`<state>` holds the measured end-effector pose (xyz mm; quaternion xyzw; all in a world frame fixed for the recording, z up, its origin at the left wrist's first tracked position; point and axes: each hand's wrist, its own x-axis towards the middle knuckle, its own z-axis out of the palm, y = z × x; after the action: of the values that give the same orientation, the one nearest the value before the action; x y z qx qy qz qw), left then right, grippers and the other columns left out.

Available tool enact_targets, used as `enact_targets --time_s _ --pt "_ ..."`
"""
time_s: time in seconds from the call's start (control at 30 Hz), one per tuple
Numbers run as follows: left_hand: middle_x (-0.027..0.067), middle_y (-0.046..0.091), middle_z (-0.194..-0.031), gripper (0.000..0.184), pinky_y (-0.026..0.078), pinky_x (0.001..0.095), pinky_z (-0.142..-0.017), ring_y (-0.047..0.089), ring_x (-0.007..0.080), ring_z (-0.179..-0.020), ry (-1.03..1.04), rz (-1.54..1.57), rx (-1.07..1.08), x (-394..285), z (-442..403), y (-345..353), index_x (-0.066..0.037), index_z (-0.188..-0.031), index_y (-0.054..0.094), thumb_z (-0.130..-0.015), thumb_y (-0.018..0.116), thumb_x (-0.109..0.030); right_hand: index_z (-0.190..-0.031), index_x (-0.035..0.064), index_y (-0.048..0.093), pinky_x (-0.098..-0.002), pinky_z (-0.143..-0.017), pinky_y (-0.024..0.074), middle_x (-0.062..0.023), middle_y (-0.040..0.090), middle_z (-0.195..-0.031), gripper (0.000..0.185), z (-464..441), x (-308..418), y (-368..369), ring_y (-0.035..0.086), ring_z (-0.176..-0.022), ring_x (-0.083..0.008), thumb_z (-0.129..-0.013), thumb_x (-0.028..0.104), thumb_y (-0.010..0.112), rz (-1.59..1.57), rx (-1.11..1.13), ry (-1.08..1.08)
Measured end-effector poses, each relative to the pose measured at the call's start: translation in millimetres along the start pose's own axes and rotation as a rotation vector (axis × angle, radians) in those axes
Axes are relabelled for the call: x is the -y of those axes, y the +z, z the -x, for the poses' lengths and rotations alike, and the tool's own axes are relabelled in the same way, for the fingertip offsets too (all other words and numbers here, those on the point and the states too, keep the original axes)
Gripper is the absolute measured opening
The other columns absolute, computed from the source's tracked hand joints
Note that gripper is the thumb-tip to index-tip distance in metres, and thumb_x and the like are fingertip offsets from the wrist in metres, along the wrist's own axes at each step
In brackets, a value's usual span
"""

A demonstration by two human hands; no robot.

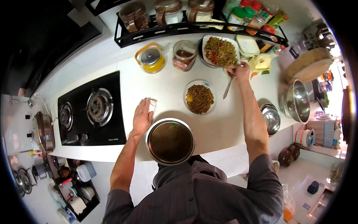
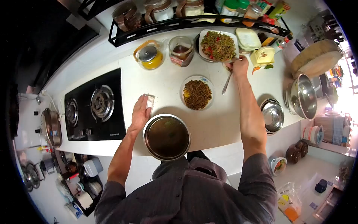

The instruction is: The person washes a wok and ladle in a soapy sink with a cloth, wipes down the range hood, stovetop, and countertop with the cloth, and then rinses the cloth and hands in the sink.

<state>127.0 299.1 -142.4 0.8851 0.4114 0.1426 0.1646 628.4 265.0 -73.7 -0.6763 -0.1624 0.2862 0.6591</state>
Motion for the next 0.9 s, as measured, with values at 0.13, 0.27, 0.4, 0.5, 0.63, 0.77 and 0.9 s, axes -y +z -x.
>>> enact_targets --time_s 0.13,0.27,0.4,0.5,0.63,0.77,0.9 --pt "0.0256 0.04 -0.156 0.059 0.028 0.05 -0.121 0.036 0.0416 -0.146 0.021 -0.096 0.024 1 -5 1 0.004 -0.151 0.038 -0.1 0.056 -0.021 -0.129 -0.011 0.055 -0.0319 -0.061 0.0653 -0.0194 0.066 -0.111 0.04 -18 -5 10 0.072 -0.082 -0.0274 -0.09 -0.008 0.046 -0.027 0.037 0.024" --pt "0.0249 0.039 -0.156 0.058 0.027 0.0501 -0.122 0.035 0.0423 -0.146 0.011 -0.105 -0.017 6 -12 6 0.003 -0.149 0.041 -0.099 0.059 -0.021 -0.122 -0.0113 0.057 -0.0288 -0.061 0.0642 -0.0173 0.068 -0.104 0.029 -29 -15 2 0.071 -0.072 -0.0241 -0.096 -0.002 0.048 0.021 0.11 0.02" --pt "0.025 0.043 -0.152 0.056 0.029 0.0538 -0.119 0.038 0.0429 -0.142 0.061 -0.261 -0.109 -3 -18 -5 0.002 -0.144 0.047 -0.096 0.064 -0.02 -0.102 -0.0053 0.064 -0.0301 -0.052 0.0506 -0.0109 0.068 -0.078 0.026 2 -9 -4 0.065 -0.06 -0.0168 -0.101 0.019 0.055 0.282 -0.052 -0.032" --pt "0.0273 0.048 -0.146 0.054 0.035 0.052 -0.115 0.045 0.0448 -0.136 0.029 -0.151 -0.134 -1 -8 -5 0.003 -0.143 0.047 -0.096 0.064 -0.017 -0.1 -0.0026 0.067 -0.031 -0.052 0.0481 -0.0086 0.066 -0.07 0.031 73 -24 -25 0.061 -0.054 -0.0162 -0.099 0.027 0.06 0.576 0.065 -0.165" --pt "0.03 0.054 -0.138 0.052 0.041 0.0504 -0.111 0.051 0.0474 -0.129 0.01 -0.086 -0.191 15 -7 13 0.005 -0.142 0.047 -0.096 0.063 -0.012 -0.107 -0.0036 0.065 -0.0325 -0.048 0.0526 -0.0101 0.067 -0.07 0.026 149 -76 -37 0.064 -0.054 -0.0171 -0.1 0.02 0.057 0.415 0.413 0.346" --pt "0.031 0.052 -0.141 0.054 0.036 0.0539 -0.114 0.048 0.0481 -0.132 -0.022 -0.155 -0.25 15 -37 23 0.008 -0.144 0.044 -0.097 0.06 -0.014 -0.109 -0.0038 0.061 -0.032 -0.048 0.0553 -0.0107 0.066 -0.071 0.021 165 -83 -11 0.067 -0.056 -0.0186 -0.1 0.013 0.054 0.346 0.34 0.401" --pt "0.0332 0.046 -0.146 0.056 0.034 0.0537 -0.114 0.045 0.05 -0.133 0.117 -0.096 -0.198 -5 -81 31 0.01 -0.146 0.04 -0.099 0.056 -0.017 -0.112 -0.004 0.059 -0.0317 -0.047 0.0555 -0.013 0.068 -0.08 0.021 175 -91 -20 0.067 -0.055 -0.019 -0.099 0.009 0.051 0.246 0.315 0.322"
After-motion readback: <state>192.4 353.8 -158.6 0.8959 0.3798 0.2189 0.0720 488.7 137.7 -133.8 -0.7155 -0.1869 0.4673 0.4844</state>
